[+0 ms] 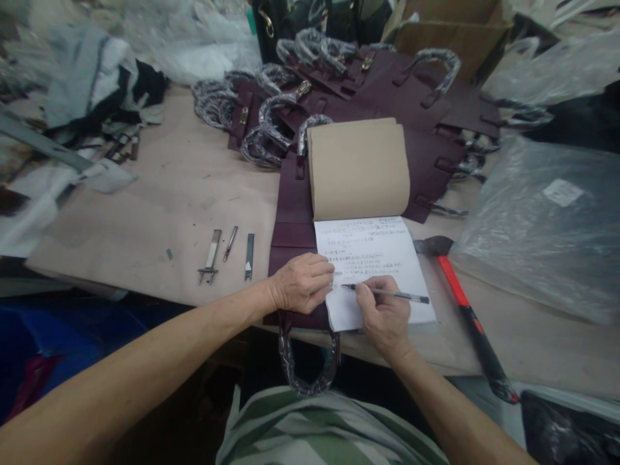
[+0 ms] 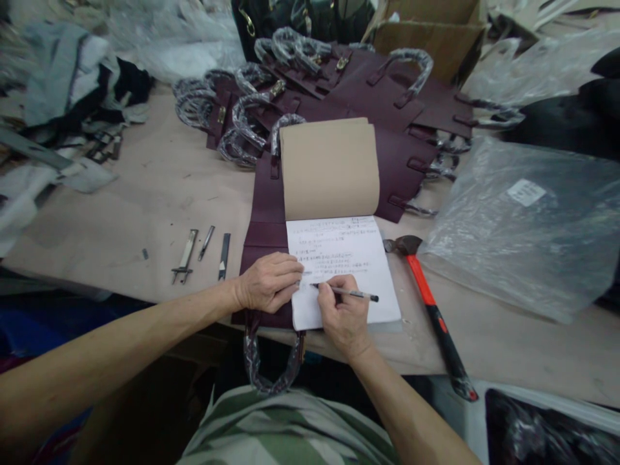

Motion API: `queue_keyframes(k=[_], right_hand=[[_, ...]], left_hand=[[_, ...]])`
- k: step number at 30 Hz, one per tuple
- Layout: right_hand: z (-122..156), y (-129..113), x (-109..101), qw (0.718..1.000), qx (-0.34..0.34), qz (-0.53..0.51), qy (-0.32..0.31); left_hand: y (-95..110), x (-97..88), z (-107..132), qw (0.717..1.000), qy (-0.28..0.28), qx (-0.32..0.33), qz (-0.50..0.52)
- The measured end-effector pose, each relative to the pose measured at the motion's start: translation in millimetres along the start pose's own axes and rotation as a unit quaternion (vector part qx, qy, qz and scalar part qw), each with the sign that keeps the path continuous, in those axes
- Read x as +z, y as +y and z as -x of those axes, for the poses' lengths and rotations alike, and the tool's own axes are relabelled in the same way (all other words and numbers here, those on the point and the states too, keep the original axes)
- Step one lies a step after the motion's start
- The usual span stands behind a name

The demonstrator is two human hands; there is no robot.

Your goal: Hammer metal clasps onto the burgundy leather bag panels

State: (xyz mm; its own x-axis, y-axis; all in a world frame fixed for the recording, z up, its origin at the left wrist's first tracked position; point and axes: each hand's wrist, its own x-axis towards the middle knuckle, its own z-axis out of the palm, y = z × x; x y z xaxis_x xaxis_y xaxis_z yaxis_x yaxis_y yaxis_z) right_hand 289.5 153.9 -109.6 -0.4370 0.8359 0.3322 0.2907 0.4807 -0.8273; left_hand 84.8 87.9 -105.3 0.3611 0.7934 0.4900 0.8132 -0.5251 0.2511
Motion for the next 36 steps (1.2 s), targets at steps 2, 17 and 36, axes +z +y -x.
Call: queue_keyframes(k=[2,17,36], right_hand=[[-1,0,-1,1.0,0.017,-0.01,0.005],[1,6,-2,0.996,0.063,-0.066,0.011],[-2,1,-3,0.998,0.031,-0.06,0.002]], left_hand=[[2,-2.2,-2,1.0,0.008,-0.005,0.016],[148,-23.0,66,0.982,-0.164,-0.095,0.016],[73,-48.0,21,0.992,0.066,-0.092,-0.058]])
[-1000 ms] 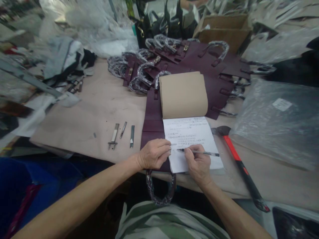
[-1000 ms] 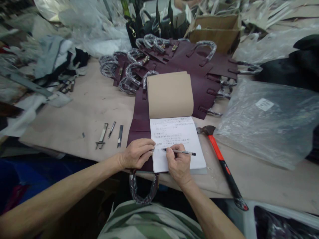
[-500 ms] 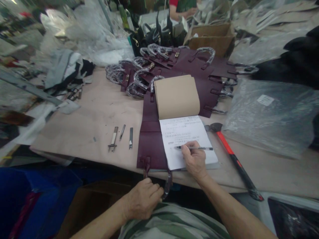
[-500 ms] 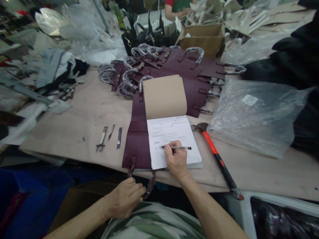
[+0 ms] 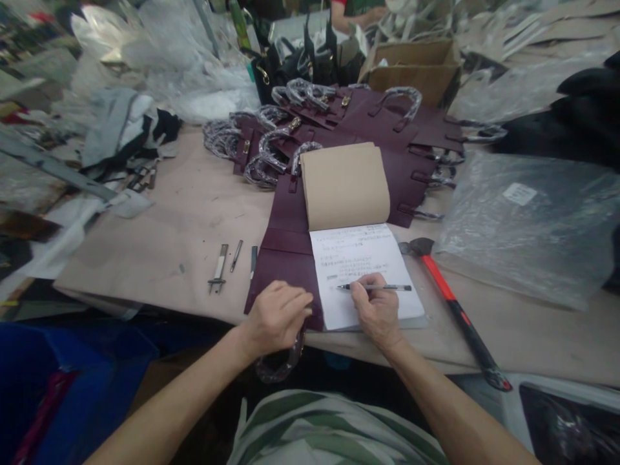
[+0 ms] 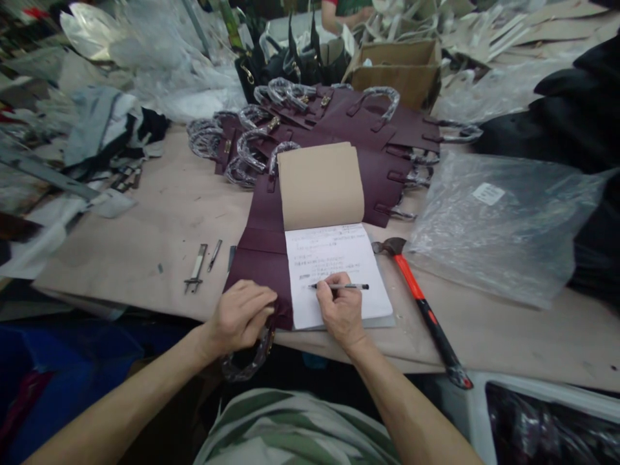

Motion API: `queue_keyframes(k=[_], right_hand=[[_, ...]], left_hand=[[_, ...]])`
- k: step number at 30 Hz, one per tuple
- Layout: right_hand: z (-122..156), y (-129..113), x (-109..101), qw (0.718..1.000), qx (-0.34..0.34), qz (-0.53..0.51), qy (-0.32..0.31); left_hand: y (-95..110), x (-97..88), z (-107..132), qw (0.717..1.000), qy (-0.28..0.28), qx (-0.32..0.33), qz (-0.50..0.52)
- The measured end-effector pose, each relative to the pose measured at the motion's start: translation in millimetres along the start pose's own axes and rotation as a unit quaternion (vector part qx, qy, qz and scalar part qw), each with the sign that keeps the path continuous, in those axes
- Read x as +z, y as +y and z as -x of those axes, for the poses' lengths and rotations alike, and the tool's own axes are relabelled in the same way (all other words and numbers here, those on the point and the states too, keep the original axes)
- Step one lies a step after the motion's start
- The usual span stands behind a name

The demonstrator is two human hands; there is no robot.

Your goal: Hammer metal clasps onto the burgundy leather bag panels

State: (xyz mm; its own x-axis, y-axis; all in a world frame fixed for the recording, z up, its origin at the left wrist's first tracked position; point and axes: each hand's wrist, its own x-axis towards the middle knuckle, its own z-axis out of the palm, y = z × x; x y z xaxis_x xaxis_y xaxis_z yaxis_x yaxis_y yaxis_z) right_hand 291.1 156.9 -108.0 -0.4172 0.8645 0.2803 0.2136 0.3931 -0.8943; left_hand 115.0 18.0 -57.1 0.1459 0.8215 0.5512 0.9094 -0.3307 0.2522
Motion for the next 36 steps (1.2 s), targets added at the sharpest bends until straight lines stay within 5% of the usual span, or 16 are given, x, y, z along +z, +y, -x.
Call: queue_keyframes(k=[5,11,20,26,36], right_hand=[[-1,-1,1,1.0,-0.003,0.016,-0.009],[-2,-2,0,1.0,-0.018,0.017,-0.01],[-9,-8,-5,0.987,0.116,-0.05,-0.094],[-16,-23,-8,0.997,0.025,0.002,-0.079],[-3,-1,-5,0.993,-0.075,0.058,-0.075]], left_hand=[[-38,33.4,-40,0.999,-0.04,-0.017,-0.012],[-53,62.7,-31,0.998,-0.05,-0.033,0.004],[-57,64.1,-29,0.998,-0.055,-0.016,-0.001],[-58,64.1,-29,0.998,-0.062,-0.019,-0.004],[-57,63.8,-31,0.997,-0.072,-0.029,-0.007]])
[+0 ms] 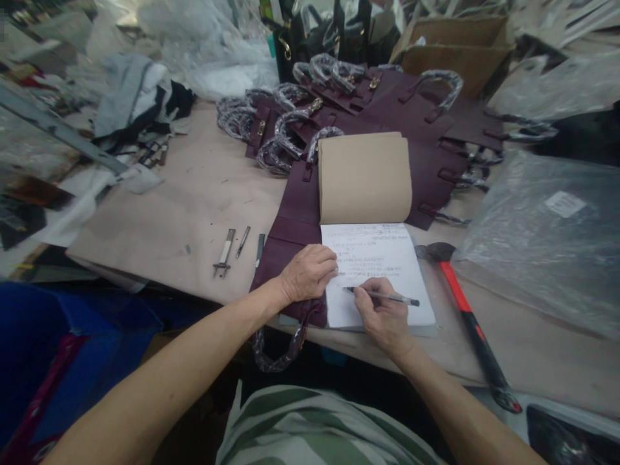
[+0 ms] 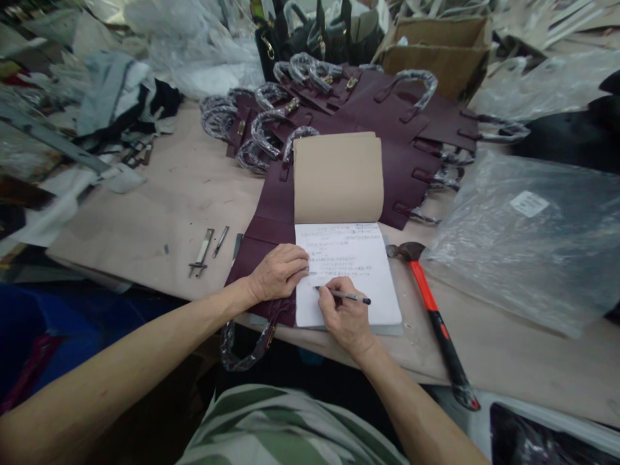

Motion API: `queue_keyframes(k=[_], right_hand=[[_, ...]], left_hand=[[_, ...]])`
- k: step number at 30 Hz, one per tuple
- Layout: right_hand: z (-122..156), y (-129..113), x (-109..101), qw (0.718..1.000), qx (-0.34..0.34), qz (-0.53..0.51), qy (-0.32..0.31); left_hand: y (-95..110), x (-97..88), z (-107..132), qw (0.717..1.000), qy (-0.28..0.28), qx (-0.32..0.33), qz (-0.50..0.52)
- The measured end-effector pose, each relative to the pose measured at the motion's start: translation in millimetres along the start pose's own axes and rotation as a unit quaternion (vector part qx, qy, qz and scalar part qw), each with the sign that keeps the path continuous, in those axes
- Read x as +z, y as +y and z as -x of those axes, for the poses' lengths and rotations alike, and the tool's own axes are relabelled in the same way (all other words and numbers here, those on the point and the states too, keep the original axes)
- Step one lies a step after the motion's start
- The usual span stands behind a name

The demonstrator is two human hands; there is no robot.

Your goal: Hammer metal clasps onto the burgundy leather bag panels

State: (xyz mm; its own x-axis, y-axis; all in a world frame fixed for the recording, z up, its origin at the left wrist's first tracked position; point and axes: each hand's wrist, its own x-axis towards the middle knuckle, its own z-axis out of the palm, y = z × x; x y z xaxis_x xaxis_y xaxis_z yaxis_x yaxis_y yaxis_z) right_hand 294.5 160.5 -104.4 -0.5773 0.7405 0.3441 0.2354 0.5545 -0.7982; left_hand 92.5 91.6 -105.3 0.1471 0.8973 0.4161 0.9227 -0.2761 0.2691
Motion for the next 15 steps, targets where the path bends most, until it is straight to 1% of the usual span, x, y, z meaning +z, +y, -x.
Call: queue_keyframes(k=[4,9,15], right_hand=[[-0.7,0.4,-0.2,1.0,-0.019,0.008,0.007],[-2.9,1.8,0.9,0.999,-0.045,0.012,-0.01],[-2.9,2.4,2.0,0.999,-0.048,0.017,-0.013]], left_hand=[[0.1,0.6,0.2,1.0,0.0,0.001,0.001],[0.0,-0.2,0.9,1.0,-0.006,0.0,-0.007],[0.8,-1.7,1.0,1.0,-0.014,-0.003,-0.012]])
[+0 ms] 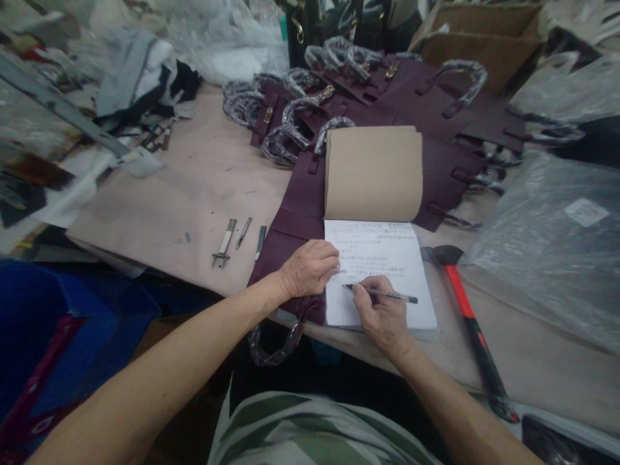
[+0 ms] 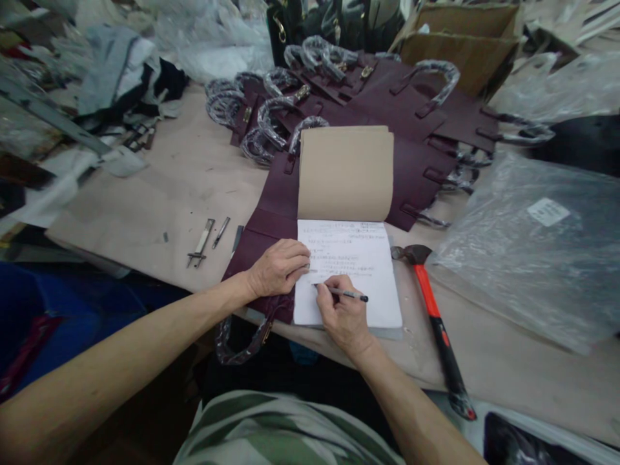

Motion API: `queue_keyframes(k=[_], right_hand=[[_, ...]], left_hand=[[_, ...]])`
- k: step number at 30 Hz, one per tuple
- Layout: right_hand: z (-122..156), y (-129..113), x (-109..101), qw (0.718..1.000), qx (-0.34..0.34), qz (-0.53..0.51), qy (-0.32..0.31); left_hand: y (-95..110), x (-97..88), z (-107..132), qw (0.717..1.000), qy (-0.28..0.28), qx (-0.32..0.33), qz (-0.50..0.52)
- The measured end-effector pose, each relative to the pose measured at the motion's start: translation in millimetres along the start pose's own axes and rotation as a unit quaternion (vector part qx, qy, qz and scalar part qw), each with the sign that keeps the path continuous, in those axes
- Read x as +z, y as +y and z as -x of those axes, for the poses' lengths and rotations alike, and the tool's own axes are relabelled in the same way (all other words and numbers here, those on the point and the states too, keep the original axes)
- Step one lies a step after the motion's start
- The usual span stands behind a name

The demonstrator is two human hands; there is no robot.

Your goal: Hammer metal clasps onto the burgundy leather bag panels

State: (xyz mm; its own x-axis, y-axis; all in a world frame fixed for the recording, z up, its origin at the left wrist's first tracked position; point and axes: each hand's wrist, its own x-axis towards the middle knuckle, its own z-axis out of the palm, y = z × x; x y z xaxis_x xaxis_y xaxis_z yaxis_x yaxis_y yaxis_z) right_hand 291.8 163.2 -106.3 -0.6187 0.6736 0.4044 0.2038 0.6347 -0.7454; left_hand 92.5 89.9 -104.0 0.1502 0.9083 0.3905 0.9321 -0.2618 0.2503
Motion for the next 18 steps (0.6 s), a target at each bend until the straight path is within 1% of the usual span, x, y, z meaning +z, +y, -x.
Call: queue_keyframes(k=[4,9,14,18], right_hand=[[-0.4,-0.9,0.6,1.0,0.006,0.005,-0.005],[-1.0,-2.8,0.4,1.0,-0.011,-0.001,0.0],[1.7,-1.0,0.7,1.0,0.005,-0.013,0.021],[2.0,0.5,1.2,1.0,0.002,-0.005,0.012]], left_hand=[[0.0,0.3,-0.8,1.0,-0.001,-0.004,0.004],[-0.7,1.2,-0.8,1.0,0.002,-0.004,0.011],[-0.2,1.3,-0.1,1.0,0.004,-0.003,0.012],[0.5,0.8,-0.5,1.0,0.006,-0.004,0.008]])
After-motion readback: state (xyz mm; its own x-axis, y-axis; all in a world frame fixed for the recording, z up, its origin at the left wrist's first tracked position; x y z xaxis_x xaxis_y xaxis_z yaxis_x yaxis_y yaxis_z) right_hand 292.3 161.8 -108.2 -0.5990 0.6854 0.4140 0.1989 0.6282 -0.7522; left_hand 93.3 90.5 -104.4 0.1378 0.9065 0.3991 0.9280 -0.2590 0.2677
